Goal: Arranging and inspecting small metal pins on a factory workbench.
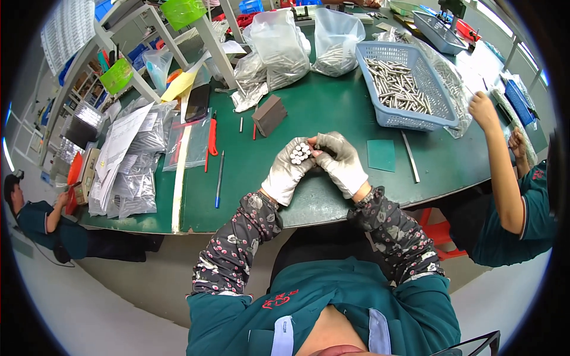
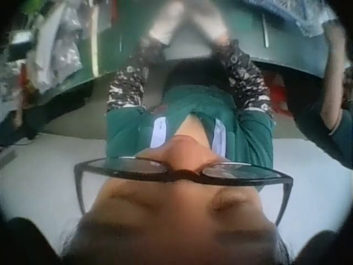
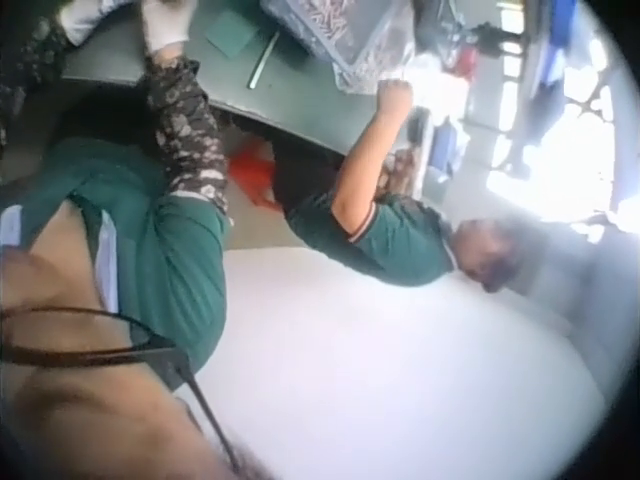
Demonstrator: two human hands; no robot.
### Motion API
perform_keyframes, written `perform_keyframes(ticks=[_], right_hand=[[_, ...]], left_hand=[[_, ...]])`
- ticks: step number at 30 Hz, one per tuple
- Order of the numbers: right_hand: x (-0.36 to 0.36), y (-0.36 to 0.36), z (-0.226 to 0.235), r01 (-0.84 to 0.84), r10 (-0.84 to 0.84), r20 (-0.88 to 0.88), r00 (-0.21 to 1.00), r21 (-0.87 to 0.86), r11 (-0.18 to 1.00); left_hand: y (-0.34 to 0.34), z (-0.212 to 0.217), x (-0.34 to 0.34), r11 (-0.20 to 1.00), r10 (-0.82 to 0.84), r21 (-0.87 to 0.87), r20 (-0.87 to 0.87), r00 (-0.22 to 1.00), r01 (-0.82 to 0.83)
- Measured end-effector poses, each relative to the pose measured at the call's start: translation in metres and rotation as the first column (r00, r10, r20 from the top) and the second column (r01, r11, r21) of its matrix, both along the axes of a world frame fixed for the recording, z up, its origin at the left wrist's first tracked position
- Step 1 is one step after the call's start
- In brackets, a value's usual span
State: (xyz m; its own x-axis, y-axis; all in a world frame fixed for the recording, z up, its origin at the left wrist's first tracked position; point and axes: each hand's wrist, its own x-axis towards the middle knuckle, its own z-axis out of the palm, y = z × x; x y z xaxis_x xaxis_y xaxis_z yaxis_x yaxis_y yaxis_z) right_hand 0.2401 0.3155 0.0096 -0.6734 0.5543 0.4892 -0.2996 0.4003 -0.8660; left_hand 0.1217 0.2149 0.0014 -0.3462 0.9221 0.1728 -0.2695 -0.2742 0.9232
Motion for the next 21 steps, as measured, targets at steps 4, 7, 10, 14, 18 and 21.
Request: perform_keyframes(ticks=[4, 7, 10, 14, 18, 21], right_hand=[[0.004, -0.004, 0.005, -0.088, 0.090, -0.003, 0.996, -0.242, 0.966], [0.003, -0.003, 0.011, -0.056, 0.080, 0.105, 0.991, -0.211, 0.976], [-0.006, 0.001, 0.016, 0.031, -0.012, 0.231, 0.973, -0.080, 0.996], [-0.009, 0.019, 0.029, 0.001, 0.140, 0.241, 0.960, -0.505, 0.863], [-0.029, 0.036, 0.035, 0.085, -0.109, 0.262, 0.959, 0.102, 0.991], [-0.058, 0.033, 0.052, 0.071, -0.249, 0.185, 0.951, 0.651, 0.756]], left_hand=[[-0.001, 0.000, 0.001, 0.999, 0.033, 0.015, -0.056, 0.998, -0.032], [-0.001, -0.003, -0.001, 0.997, 0.049, -0.048, -0.149, 0.988, -0.057], [-0.001, -0.002, 0.002, 0.998, 0.059, 0.030, -0.193, 0.979, -0.054], [-0.004, -0.009, -0.003, 1.000, -0.008, -0.019, -0.126, 0.992, 0.006], [-0.005, -0.006, -0.002, 0.997, 0.071, 0.001, -0.080, 0.994, -0.071], [-0.013, 0.003, -0.006, 0.970, 0.235, 0.082, -0.060, 0.970, -0.230]])
